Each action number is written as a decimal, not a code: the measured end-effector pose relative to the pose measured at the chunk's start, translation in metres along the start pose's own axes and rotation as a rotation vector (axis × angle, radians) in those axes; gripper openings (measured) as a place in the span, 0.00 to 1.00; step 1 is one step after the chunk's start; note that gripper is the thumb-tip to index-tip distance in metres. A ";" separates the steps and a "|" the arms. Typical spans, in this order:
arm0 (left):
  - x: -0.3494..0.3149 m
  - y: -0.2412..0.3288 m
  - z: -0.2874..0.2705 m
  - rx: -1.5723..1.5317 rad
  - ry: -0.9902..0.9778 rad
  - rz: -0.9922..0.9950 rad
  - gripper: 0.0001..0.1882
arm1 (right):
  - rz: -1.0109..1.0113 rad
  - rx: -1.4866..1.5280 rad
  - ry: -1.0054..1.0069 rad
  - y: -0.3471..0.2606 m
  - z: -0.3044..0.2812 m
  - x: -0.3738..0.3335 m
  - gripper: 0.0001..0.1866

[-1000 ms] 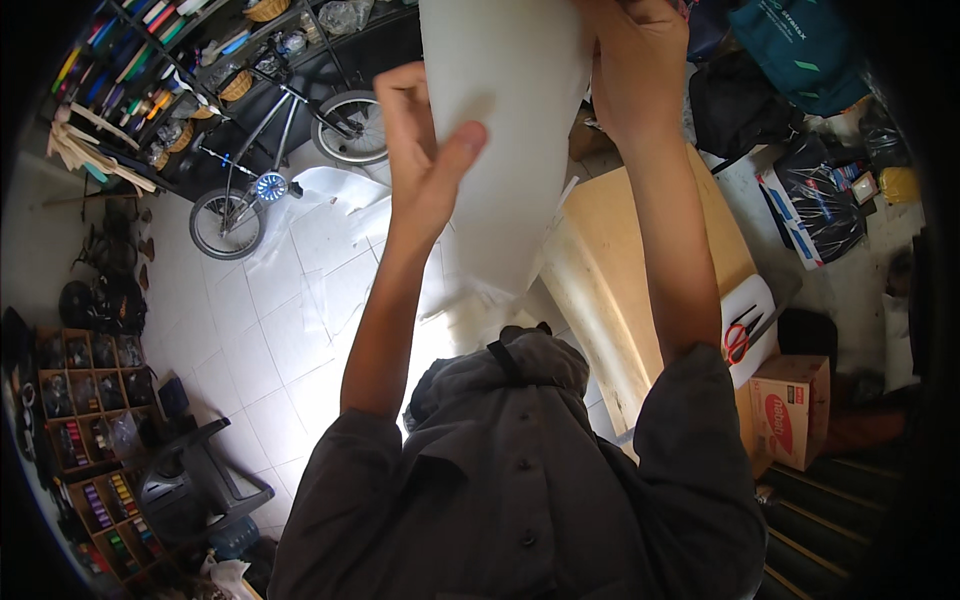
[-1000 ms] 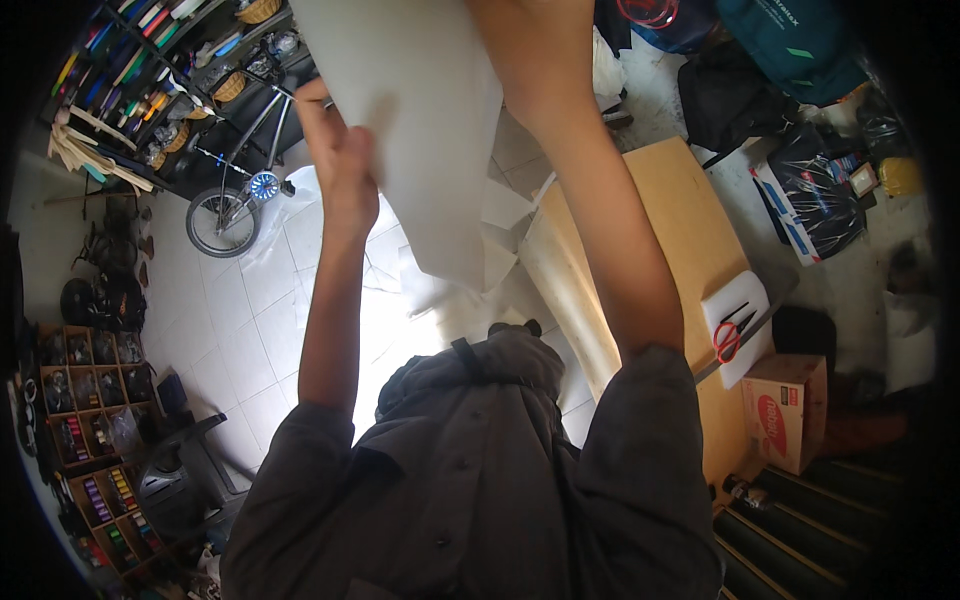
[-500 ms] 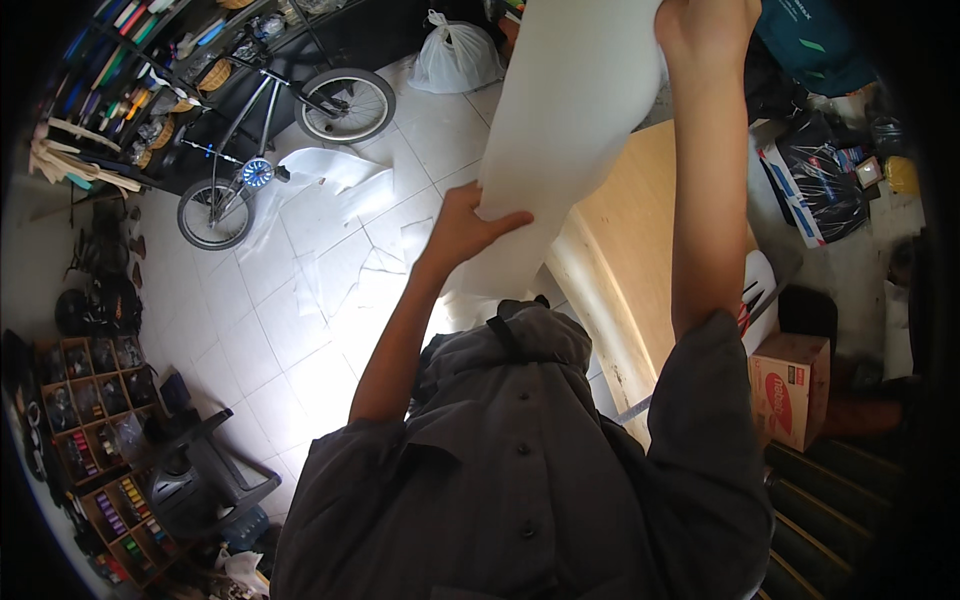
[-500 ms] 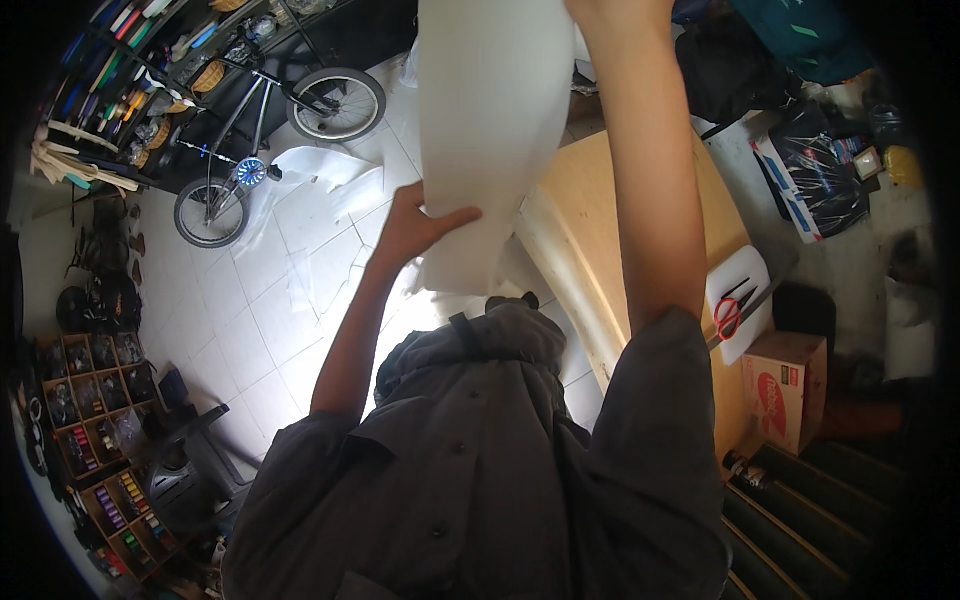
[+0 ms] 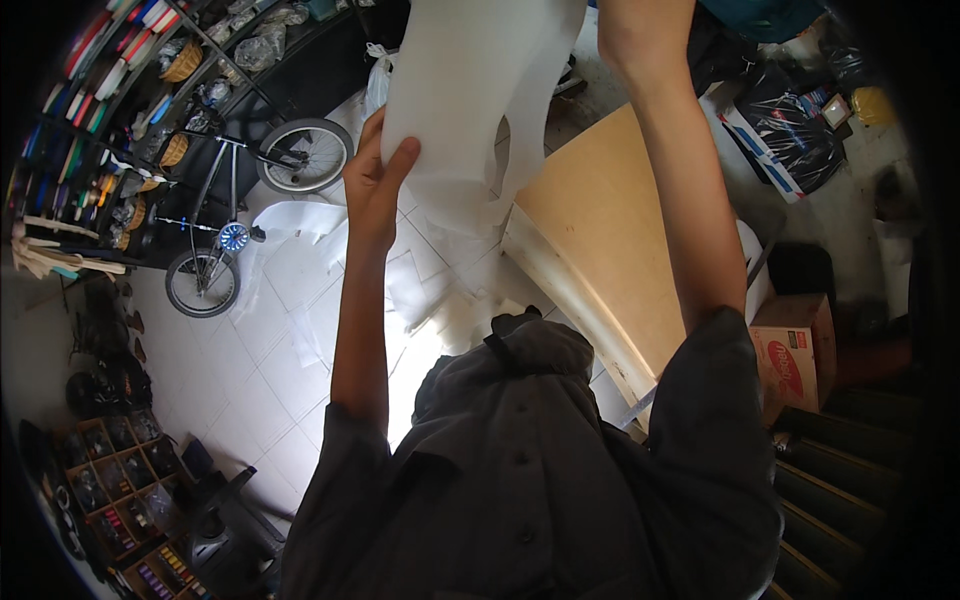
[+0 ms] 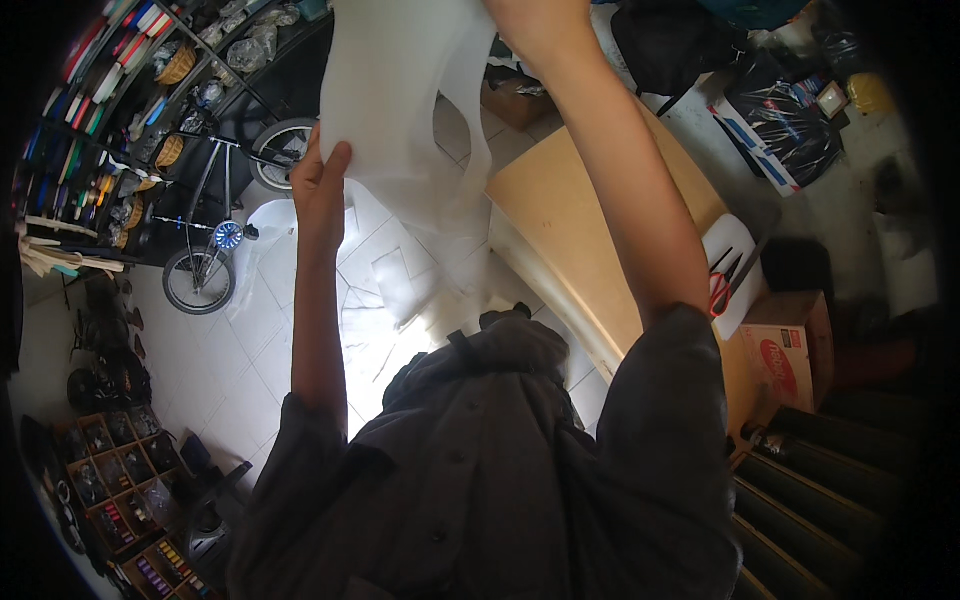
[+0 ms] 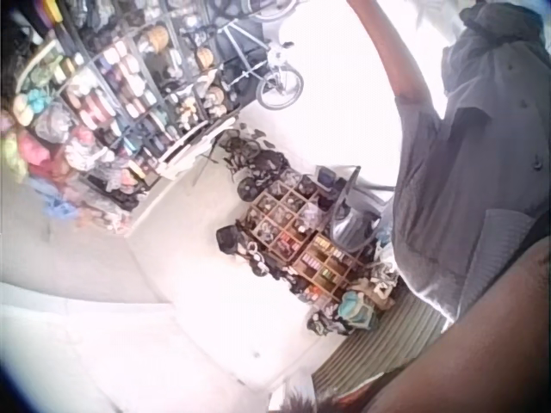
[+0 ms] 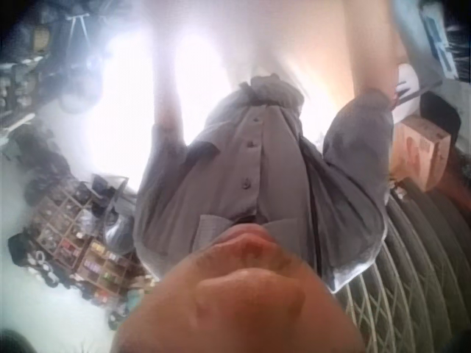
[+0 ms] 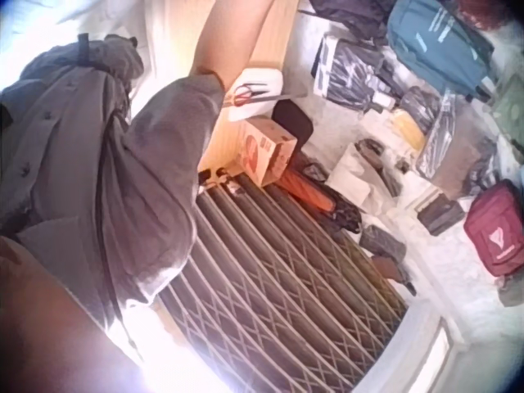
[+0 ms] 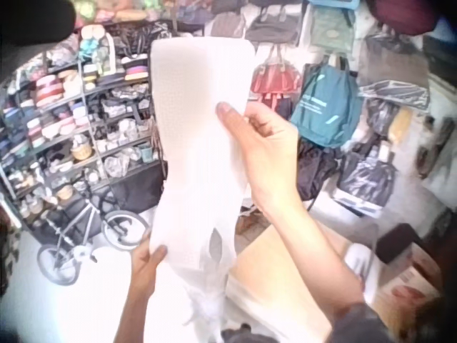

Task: The person cuts small white foam pieces using shears, gathers the pieces into a cardboard box, and then picks up larger pieces of foam sheeting from the floor to organize them on a table.

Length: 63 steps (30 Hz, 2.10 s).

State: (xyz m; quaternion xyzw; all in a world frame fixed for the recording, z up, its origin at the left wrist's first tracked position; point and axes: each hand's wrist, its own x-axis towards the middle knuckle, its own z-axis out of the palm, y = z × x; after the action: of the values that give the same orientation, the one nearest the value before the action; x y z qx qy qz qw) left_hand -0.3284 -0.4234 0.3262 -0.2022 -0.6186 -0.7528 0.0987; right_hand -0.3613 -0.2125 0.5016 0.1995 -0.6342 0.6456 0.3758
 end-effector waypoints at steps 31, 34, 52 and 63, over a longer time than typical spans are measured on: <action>0.011 0.044 -0.003 0.016 0.043 -0.089 0.17 | 0.027 0.645 -0.278 0.012 0.084 -0.047 0.12; 0.007 0.038 0.006 0.073 -0.033 -0.097 0.16 | 0.041 0.728 -0.347 0.018 0.077 -0.050 0.20; -0.021 0.042 -0.067 -0.173 0.739 -0.011 0.27 | 1.047 -0.120 -1.043 0.111 0.036 -0.251 0.29; -0.040 0.044 -0.082 0.069 0.612 -0.245 0.18 | 1.027 0.062 -1.083 0.086 0.066 -0.242 0.34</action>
State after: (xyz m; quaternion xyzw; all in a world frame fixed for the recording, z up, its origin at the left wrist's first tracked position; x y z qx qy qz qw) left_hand -0.2902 -0.5167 0.3357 0.1125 -0.6053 -0.7634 0.1955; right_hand -0.2849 -0.3256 0.2742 0.1787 -0.7254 0.5689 -0.3438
